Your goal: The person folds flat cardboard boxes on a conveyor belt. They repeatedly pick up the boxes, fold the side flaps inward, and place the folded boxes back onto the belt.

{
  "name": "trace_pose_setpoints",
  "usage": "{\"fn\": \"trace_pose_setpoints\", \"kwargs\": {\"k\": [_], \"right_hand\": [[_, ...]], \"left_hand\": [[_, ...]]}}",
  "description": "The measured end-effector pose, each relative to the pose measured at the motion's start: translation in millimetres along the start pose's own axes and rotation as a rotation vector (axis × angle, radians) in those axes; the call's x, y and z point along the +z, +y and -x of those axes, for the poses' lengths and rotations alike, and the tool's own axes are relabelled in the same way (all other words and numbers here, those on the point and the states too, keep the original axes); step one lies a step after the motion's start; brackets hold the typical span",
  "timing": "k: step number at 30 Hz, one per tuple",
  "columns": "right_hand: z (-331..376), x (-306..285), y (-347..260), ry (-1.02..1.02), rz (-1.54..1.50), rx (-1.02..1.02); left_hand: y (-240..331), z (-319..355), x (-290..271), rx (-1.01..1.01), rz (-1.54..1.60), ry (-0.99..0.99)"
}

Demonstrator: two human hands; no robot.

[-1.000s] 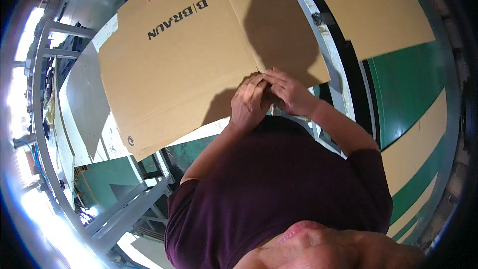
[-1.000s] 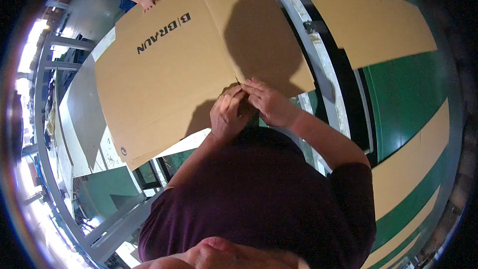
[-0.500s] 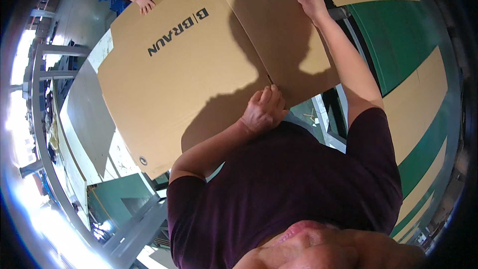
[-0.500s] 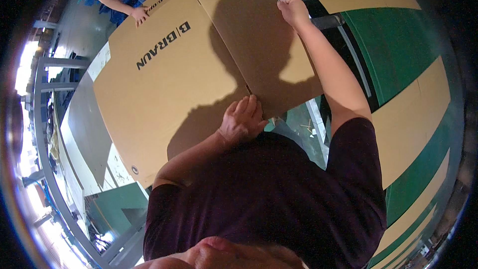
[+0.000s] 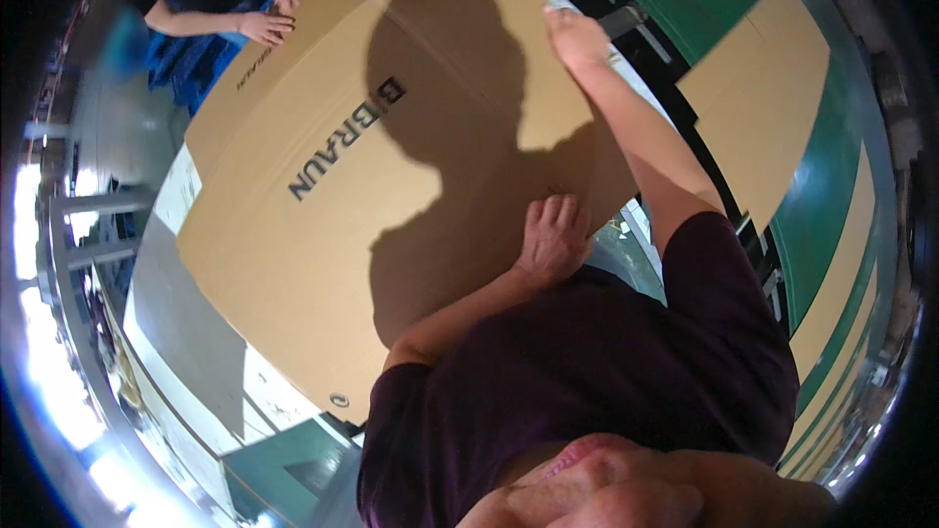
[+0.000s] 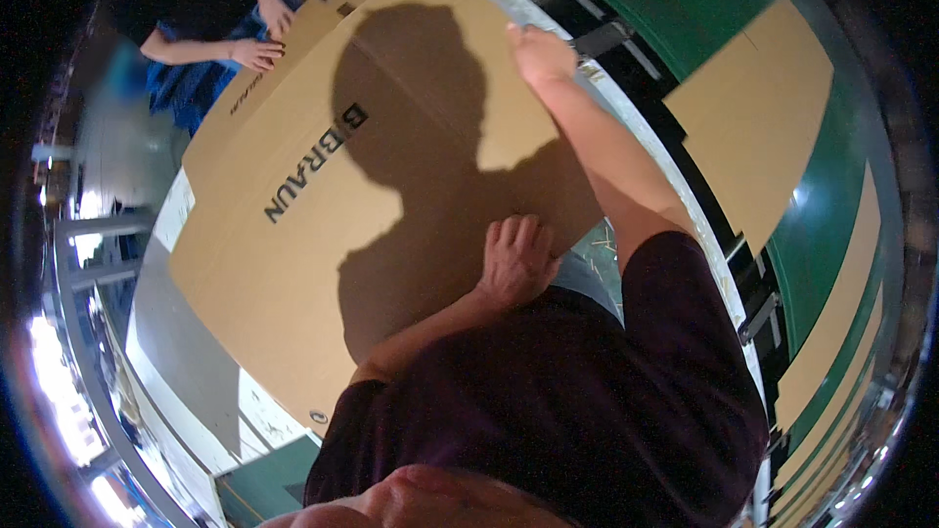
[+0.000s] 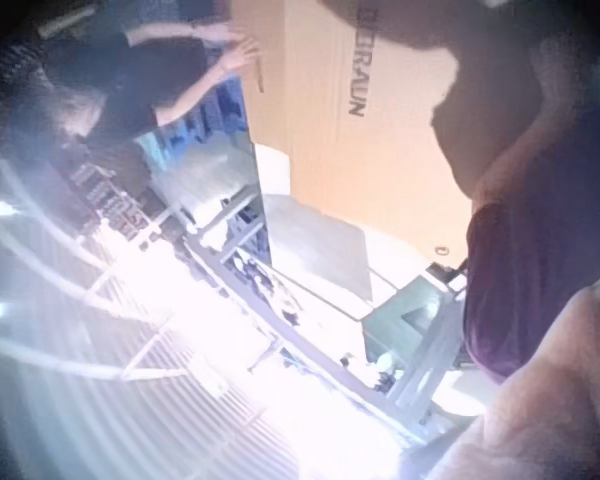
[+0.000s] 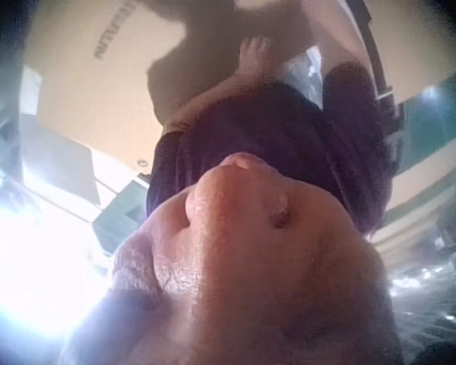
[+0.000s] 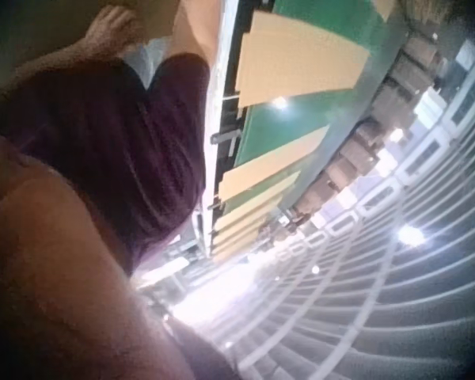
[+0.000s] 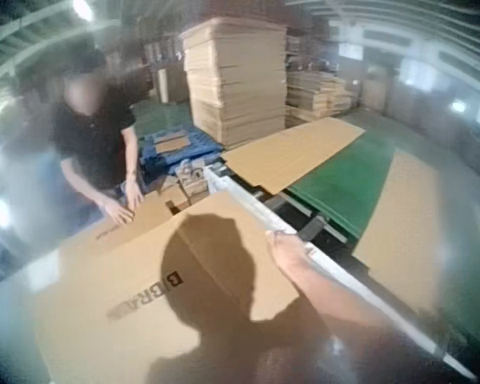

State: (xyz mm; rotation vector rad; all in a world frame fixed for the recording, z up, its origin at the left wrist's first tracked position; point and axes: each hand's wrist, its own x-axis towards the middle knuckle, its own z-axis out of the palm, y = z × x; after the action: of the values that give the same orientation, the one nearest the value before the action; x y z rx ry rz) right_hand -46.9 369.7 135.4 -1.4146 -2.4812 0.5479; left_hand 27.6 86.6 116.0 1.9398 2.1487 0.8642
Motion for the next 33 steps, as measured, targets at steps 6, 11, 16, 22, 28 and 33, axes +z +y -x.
{"fn": "trace_pose_setpoints", "kwargs": {"k": [6,11,16,22,28,33], "right_hand": [[22,-7,47,0.176,-0.583,-0.276],[59,-66,274,0.331,0.037,0.092],[190,-87,510,0.156,0.845,0.437],[184,-66,558,0.320,0.469,-0.016],[142,-206,372,0.415,0.109,-0.315],[187,-362,284,1.139,-0.190,-0.503]], "left_hand": [[11,10,-11,-0.034,-0.122,0.075],[23,19,-10,-0.070,-0.279,0.167],[36,19,-5,-0.111,-0.326,0.132],[40,21,-8,-0.121,-0.320,0.137],[35,19,-3,-0.082,-0.317,0.136],[37,23,-1,-0.089,-0.281,0.178]]}}
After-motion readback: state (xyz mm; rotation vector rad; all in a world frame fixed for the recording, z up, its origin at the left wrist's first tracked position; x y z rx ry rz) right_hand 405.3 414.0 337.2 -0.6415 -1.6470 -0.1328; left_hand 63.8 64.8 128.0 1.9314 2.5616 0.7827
